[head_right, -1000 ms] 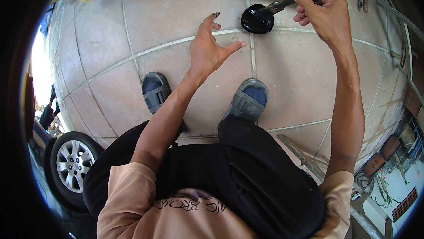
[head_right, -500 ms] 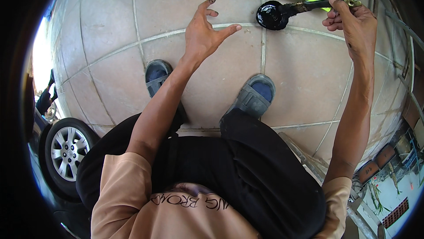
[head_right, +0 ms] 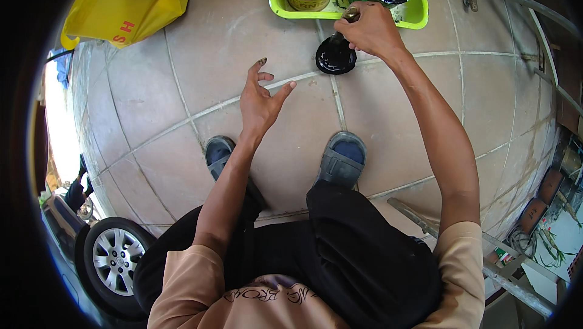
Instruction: Preparing and mixing black paint in a small container using a brush and water.
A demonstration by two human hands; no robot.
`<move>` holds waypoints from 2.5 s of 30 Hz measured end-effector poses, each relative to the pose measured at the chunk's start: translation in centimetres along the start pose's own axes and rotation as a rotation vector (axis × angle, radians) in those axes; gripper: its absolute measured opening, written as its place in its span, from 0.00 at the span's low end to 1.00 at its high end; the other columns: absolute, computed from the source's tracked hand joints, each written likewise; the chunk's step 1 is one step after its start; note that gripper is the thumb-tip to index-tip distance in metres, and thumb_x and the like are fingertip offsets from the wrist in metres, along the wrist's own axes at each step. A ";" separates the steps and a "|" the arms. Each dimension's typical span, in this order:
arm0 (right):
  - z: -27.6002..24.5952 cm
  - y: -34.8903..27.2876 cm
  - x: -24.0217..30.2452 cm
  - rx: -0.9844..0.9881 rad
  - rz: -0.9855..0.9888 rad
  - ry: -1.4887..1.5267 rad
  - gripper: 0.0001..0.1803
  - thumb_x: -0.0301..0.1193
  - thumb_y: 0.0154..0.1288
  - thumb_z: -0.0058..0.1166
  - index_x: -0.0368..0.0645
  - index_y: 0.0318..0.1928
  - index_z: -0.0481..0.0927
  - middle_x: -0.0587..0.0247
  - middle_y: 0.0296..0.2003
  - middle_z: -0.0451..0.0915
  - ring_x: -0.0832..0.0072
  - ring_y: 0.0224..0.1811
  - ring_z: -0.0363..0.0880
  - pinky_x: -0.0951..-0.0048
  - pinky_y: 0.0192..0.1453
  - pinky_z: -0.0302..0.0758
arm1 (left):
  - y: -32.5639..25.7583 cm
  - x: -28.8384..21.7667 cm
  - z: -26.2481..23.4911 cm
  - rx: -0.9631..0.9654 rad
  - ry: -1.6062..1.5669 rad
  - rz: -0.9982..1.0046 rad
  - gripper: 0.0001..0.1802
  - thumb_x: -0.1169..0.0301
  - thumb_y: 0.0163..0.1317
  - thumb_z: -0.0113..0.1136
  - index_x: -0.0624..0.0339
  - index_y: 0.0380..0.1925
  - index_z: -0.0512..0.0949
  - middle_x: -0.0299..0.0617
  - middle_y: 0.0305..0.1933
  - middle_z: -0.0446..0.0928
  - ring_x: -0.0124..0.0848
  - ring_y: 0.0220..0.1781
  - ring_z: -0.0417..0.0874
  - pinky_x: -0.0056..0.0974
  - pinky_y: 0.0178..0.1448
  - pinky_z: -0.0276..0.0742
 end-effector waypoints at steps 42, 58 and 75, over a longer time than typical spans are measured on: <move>-3.8 -4.2 -4.7 -0.728 -0.143 0.069 0.32 0.50 0.54 0.76 0.34 0.45 0.79 0.56 0.37 0.84 0.67 0.41 0.83 0.63 0.47 0.78 | 0.6 -0.7 -0.6 -0.066 -0.102 0.008 0.39 0.60 0.60 0.74 0.59 0.69 0.68 0.41 0.39 0.81 0.24 0.23 0.72 0.34 0.32 0.73; -1.1 2.9 -7.4 -0.742 0.036 -0.246 0.71 0.72 0.41 0.71 0.29 0.70 0.60 0.33 0.65 0.72 0.46 0.81 0.52 0.31 0.80 0.32 | 2.2 -4.0 0.4 -0.135 -0.380 -0.019 0.32 0.68 0.65 0.71 0.63 0.66 0.71 0.36 0.39 0.79 0.15 0.24 0.68 0.23 0.32 0.67; -1.3 3.6 -7.8 -0.737 -0.006 -0.285 0.71 0.70 0.40 0.71 0.29 0.73 0.59 0.35 0.69 0.67 0.52 0.74 0.66 0.37 0.82 0.34 | 0.9 -2.6 1.1 -0.135 -0.356 -0.088 0.31 0.67 0.66 0.71 0.64 0.66 0.71 0.37 0.38 0.79 0.15 0.24 0.68 0.23 0.31 0.66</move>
Point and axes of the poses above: each hand's wrist, its own y-axis towards the middle knuckle, its own z-axis out of the palm, x = y × z, the point moved 4 cm from there along y, towards the middle knuckle
